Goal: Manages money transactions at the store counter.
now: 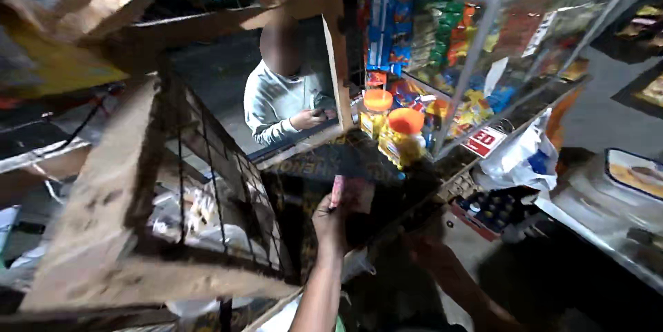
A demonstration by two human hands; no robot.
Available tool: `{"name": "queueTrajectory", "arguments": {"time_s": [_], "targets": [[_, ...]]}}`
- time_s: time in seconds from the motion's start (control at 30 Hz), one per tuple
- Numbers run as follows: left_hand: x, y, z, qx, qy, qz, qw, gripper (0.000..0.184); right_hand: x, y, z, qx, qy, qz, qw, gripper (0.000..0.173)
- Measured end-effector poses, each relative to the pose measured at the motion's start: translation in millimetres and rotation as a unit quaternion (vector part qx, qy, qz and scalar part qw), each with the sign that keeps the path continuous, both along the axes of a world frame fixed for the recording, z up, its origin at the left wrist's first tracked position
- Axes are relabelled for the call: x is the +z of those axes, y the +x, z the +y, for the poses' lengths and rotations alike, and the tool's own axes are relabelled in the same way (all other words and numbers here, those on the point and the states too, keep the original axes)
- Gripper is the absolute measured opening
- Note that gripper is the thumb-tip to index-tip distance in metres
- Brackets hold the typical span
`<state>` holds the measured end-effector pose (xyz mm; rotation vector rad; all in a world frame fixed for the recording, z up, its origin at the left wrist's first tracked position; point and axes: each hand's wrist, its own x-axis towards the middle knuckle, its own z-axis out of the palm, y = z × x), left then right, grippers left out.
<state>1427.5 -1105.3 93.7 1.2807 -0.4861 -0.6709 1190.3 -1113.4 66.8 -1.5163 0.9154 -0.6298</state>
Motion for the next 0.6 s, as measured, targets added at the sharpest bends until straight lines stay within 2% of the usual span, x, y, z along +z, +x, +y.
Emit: {"name": "queueTrajectory", "arguments": {"time_s": [0.07, 0.2, 0.23, 0.3, 0.37, 0.4, 0.47, 0.6], "targets": [[11.3, 19.8, -35.4, 0.051, -0.030, 0.008, 0.998, 0.014, -19.9, -17.1, -24.3, 0.049, 0.016, 0.063, 0.997, 0.036], [22.6, 64.9, -94.7, 0.118, 0.011, -0.085, 0.989, 0.029, -98.3, -68.3, -69.9, 0.117, -0.003, 0.029, 0.993, 0.031], [21.6, 75.6, -107.1, 0.130, 0.034, -0.110, 0.985, 0.031, -100.5, -79.1, -83.1, 0.132, 0.012, 0.054, 0.990, 0.033], [20.0, 99.4, -128.6, 0.151, 0.071, -0.157, 0.973, 0.032, -78.1, -85.0, -115.5, 0.179, 0.050, 0.178, 0.966, 0.036], [16.7, 124.3, -148.7, 0.180, 0.112, -0.195, 0.958, 0.032, -49.5, -76.0, -146.7, 0.242, 0.086, 0.301, 0.918, 0.041], [12.4, 135.0, -156.6, 0.192, 0.144, -0.205, 0.949, 0.035, -42.0, -75.5, -160.0, 0.262, 0.090, 0.326, 0.904, 0.041], [2.9, 150.0, -168.3, 0.212, 0.192, -0.219, 0.933, 0.038, -40.1, -80.4, -181.3, 0.271, 0.107, 0.310, 0.905, 0.038], [0.0, 153.1, -179.0, 0.230, 0.272, -0.278, 0.892, 0.040, -101.1, -108.6, -209.7, 0.271, 0.040, 0.188, 0.943, 0.036]]}}
